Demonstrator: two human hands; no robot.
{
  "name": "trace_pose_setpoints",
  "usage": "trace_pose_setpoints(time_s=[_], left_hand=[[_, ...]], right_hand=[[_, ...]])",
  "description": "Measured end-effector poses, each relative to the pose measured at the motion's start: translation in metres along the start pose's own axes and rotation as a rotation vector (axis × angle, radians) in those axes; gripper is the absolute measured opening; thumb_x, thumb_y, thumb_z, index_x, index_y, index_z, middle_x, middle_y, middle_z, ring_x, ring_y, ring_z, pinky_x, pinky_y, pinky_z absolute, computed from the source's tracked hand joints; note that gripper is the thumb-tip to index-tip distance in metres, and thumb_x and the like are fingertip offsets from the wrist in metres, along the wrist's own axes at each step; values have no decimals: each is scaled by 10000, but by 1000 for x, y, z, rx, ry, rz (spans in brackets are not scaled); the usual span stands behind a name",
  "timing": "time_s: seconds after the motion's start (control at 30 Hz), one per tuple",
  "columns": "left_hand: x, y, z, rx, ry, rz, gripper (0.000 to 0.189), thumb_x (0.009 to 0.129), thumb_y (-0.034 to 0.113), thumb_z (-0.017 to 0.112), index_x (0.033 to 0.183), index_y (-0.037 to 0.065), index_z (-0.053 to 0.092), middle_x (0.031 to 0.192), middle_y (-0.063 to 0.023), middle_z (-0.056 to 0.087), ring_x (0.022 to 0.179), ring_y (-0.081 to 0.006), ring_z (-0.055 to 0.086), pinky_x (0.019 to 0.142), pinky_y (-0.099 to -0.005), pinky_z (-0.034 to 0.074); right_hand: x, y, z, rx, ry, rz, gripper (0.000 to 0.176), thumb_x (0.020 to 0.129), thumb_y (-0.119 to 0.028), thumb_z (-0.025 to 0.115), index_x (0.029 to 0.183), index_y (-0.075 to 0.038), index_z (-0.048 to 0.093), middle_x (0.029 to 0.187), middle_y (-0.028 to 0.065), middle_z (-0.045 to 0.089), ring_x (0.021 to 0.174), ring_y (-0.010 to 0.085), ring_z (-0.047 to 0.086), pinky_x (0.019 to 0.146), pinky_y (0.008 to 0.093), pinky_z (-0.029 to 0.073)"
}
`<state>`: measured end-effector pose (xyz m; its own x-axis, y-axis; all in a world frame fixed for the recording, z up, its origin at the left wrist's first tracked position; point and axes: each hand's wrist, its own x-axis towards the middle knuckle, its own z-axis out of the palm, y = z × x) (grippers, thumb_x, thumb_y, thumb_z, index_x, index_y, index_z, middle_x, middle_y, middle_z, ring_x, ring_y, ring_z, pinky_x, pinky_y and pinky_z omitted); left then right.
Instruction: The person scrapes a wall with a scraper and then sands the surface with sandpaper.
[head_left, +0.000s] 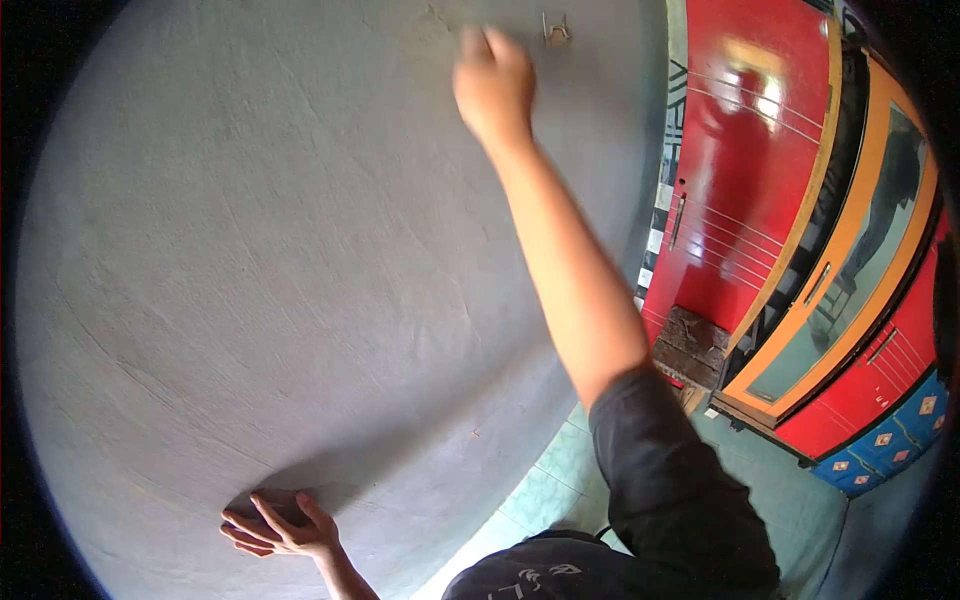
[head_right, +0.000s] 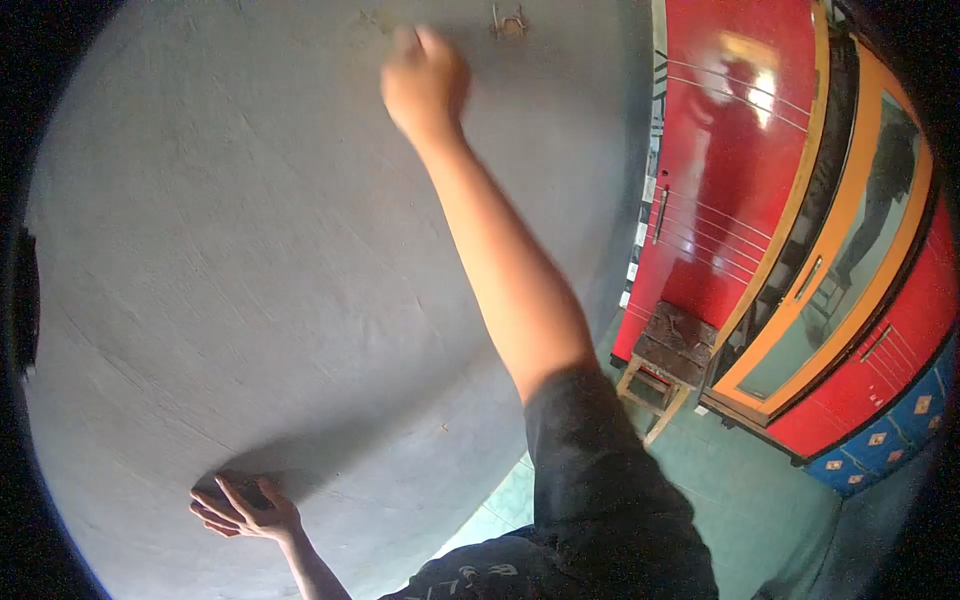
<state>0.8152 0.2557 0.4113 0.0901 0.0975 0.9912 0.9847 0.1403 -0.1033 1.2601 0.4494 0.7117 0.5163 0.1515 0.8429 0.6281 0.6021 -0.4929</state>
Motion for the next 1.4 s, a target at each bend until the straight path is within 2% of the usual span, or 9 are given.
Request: trace_pose_setpoints(time_s=[0.1,0.23,0.3,0.4,0.47,0.83,1.03,1.23,1.4], left_hand=[[0,5,0,4,13,-26,654,973,571,507,1475,152,515,1609,-221,313,1504,-454,213,1166,-671,106],[-2,2,0,-16,1,-38,650,971,564,518,1464,140,530,1602,-233,324,1500,-461,221,1172,-652,95],[0,6,0,-15,18,-64,640,978,573,509,1463,156,537,1600,-207,344,1494,-450,245,1163,-667,123],[3,10,-2,3,19,-66,646,985,583,486,1464,152,533,1596,-210,351,1490,-439,262,1166,-646,140],[4,14,-5,4,10,-81,650,986,582,485,1468,148,526,1595,-211,352,1490,-438,262,1163,-644,158],[27,105,-4,61,-37,-254,741,974,657,460,1529,168,417,1633,-166,274,1522,-408,175,1169,-685,186],[40,193,4,-36,-196,-216,684,957,655,490,1524,278,426,1667,-90,211,1538,-380,124,1164,-732,148],[47,274,11,-81,-318,-281,731,935,605,560,1560,278,367,1679,-152,128,1534,-443,74,1113,-788,128],[52,334,16,-152,-415,-242,722,929,488,621,1561,253,363,1677,-174,119,1537,-444,26,1130,-769,116]], right_hand=[[76,-54,21,-65,-8,-213,404,1002,-333,524,902,42,636,870,296,651,855,396,686,756,502,478],[-20,49,-11,-66,82,30,342,995,-236,495,770,22,502,631,197,520,587,317,457,608,465,400],[-158,148,-38,-236,239,198,342,1029,-228,475,1134,56,634,1039,229,673,959,364,637,888,431,496],[-379,210,-106,145,270,1372,449,1016,-304,530,1338,5,583,1232,163,672,1048,296,639,918,426,501],[-399,208,-121,89,201,1583,352,1000,-252,547,1234,-1,623,1156,150,687,1002,278,639,881,422,506],[72,-13,-4,-24,-54,-185,165,892,-138,613,755,-47,595,741,180,660,717,385,658,642,515,486],[-34,118,-54,55,-53,-22,172,802,14,654,963,-44,674,830,145,693,773,348,688,667,443,530],[-314,290,-168,-194,-273,928,298,1059,-201,477,1160,42,616,1036,228,700,922,398,684,778,457,518],[-130,276,-117,-13,-47,298,199,1001,-77,547,814,-19,512,673,99,523,597,249,505,558,395,369]])
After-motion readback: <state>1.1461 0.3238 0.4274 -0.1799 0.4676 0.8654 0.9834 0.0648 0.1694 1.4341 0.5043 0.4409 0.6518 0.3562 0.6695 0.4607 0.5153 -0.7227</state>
